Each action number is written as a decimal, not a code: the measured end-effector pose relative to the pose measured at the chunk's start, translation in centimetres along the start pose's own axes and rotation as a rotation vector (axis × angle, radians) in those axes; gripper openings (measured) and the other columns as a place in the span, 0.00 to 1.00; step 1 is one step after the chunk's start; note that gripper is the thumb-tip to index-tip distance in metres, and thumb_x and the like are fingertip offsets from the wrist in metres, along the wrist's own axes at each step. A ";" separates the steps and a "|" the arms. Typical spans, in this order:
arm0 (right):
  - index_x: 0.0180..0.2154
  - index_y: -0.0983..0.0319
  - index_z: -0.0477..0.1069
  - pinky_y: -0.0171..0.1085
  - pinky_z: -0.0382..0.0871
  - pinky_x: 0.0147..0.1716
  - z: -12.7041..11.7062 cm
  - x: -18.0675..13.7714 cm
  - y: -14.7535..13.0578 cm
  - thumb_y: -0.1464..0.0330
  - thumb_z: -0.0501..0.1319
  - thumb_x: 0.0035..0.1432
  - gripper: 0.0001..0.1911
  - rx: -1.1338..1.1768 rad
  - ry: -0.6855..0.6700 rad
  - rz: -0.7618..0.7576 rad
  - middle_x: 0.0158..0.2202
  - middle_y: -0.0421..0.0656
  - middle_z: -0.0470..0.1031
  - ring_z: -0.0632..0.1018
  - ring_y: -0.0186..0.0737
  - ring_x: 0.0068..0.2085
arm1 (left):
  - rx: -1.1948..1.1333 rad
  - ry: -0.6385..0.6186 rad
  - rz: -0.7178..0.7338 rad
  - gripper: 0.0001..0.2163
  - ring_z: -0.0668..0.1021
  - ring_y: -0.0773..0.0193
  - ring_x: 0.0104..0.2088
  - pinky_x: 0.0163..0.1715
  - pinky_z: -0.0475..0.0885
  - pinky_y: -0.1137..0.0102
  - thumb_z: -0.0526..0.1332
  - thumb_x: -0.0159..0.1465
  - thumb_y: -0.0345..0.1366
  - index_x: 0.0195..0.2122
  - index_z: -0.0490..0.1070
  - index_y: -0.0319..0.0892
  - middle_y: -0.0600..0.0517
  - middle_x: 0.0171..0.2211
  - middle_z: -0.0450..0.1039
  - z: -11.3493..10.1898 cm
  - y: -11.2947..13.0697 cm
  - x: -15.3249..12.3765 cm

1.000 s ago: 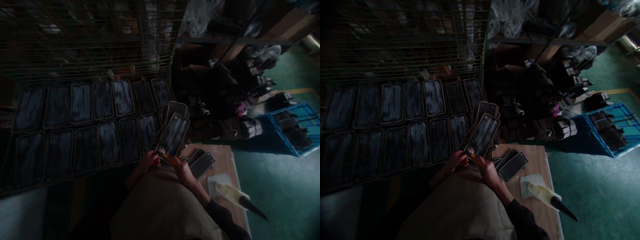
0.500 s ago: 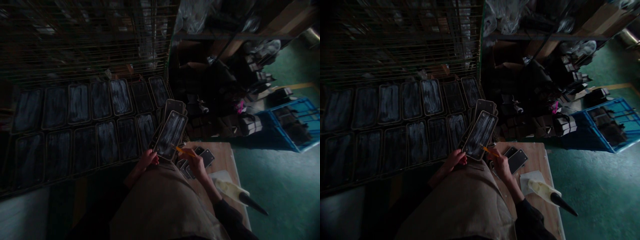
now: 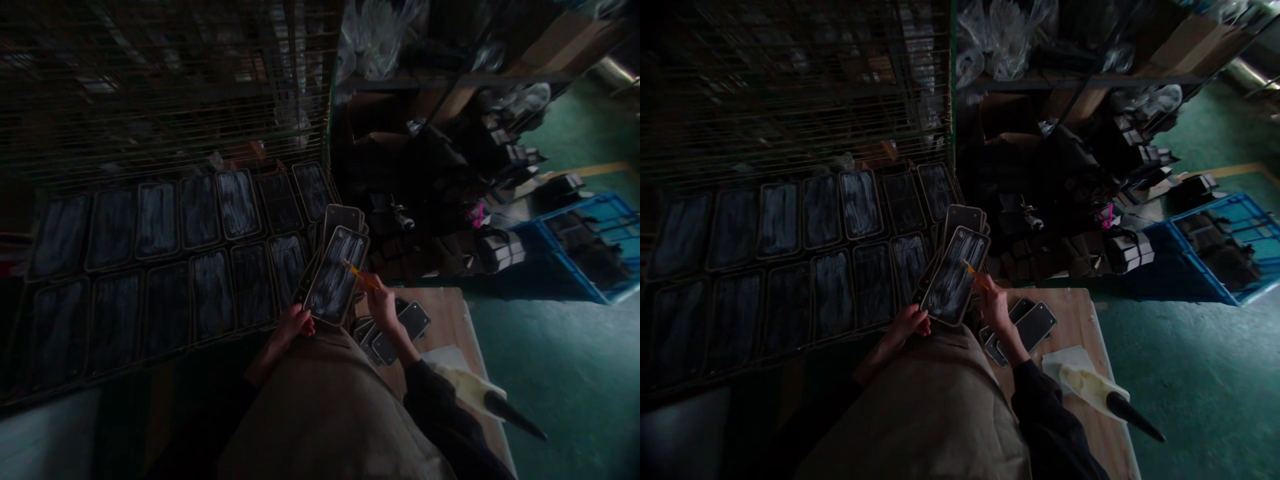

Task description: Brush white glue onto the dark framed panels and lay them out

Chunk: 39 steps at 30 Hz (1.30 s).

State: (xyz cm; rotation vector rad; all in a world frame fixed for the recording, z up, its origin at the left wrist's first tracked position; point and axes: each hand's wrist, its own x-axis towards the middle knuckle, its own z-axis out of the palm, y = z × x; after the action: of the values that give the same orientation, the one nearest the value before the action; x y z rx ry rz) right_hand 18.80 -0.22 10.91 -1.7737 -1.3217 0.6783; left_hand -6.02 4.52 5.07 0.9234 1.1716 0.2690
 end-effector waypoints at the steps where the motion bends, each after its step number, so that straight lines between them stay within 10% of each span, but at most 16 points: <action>1: 0.48 0.62 0.67 0.34 0.72 0.35 0.6 -0.4 -0.3 0.61 0.49 0.67 0.16 0.008 -0.036 -0.015 0.35 0.46 0.78 0.80 0.41 0.36 | -0.011 -0.001 0.006 0.14 0.77 0.66 0.20 0.19 0.72 0.73 0.60 0.58 0.47 0.29 0.63 0.39 0.53 0.22 0.71 0.0 0.0 -0.1; 8: 0.47 0.61 0.68 0.33 0.73 0.32 1.9 -3.9 -1.7 0.60 0.48 0.68 0.16 0.281 -0.360 0.040 0.30 0.42 0.77 0.79 0.36 0.30 | -0.014 0.032 0.012 0.15 0.76 0.66 0.18 0.18 0.71 0.73 0.61 0.56 0.47 0.27 0.64 0.39 0.54 0.20 0.71 0.0 0.1 0.2; 15: 0.46 0.61 0.67 0.34 0.74 0.33 1.9 1.8 -0.9 0.57 0.51 0.66 0.17 0.300 0.022 0.104 0.30 0.43 0.76 0.79 0.39 0.31 | -0.016 0.020 0.043 0.16 0.77 0.66 0.19 0.18 0.71 0.74 0.60 0.57 0.48 0.28 0.65 0.39 0.52 0.22 0.72 0.0 -0.3 0.1; 22: 0.47 0.61 0.67 0.34 0.73 0.34 3.7 -0.6 -0.5 0.58 0.50 0.67 0.17 0.252 -0.150 0.076 0.30 0.43 0.76 0.80 0.38 0.32 | -0.051 0.028 0.046 0.19 0.76 0.65 0.18 0.17 0.71 0.73 0.63 0.53 0.52 0.27 0.63 0.40 0.54 0.20 0.71 0.1 -0.1 0.4; 28: 0.45 0.62 0.68 0.34 0.74 0.27 1.9 -3.8 -1.1 0.56 0.50 0.67 0.18 0.461 -0.319 0.174 0.26 0.42 0.77 0.78 0.37 0.26 | -0.031 0.063 0.001 0.18 0.76 0.66 0.17 0.16 0.70 0.73 0.62 0.54 0.51 0.28 0.63 0.39 0.55 0.19 0.70 0.3 0.0 0.5; 39: 0.38 0.63 0.68 0.33 0.73 0.22 -3.0 -0.1 2.2 0.53 0.51 0.64 0.20 0.386 -0.345 0.184 0.22 0.41 0.75 0.77 0.38 0.22 | -0.024 0.008 0.035 0.21 0.77 0.65 0.21 0.20 0.71 0.72 0.64 0.53 0.55 0.28 0.64 0.39 0.53 0.21 0.72 0.1 -0.2 0.2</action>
State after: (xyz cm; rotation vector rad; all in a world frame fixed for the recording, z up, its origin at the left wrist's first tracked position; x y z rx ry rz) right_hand 22.31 -1.50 10.61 -1.5145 -1.1519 1.2956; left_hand -5.89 4.46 4.79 0.9229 1.1584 0.3144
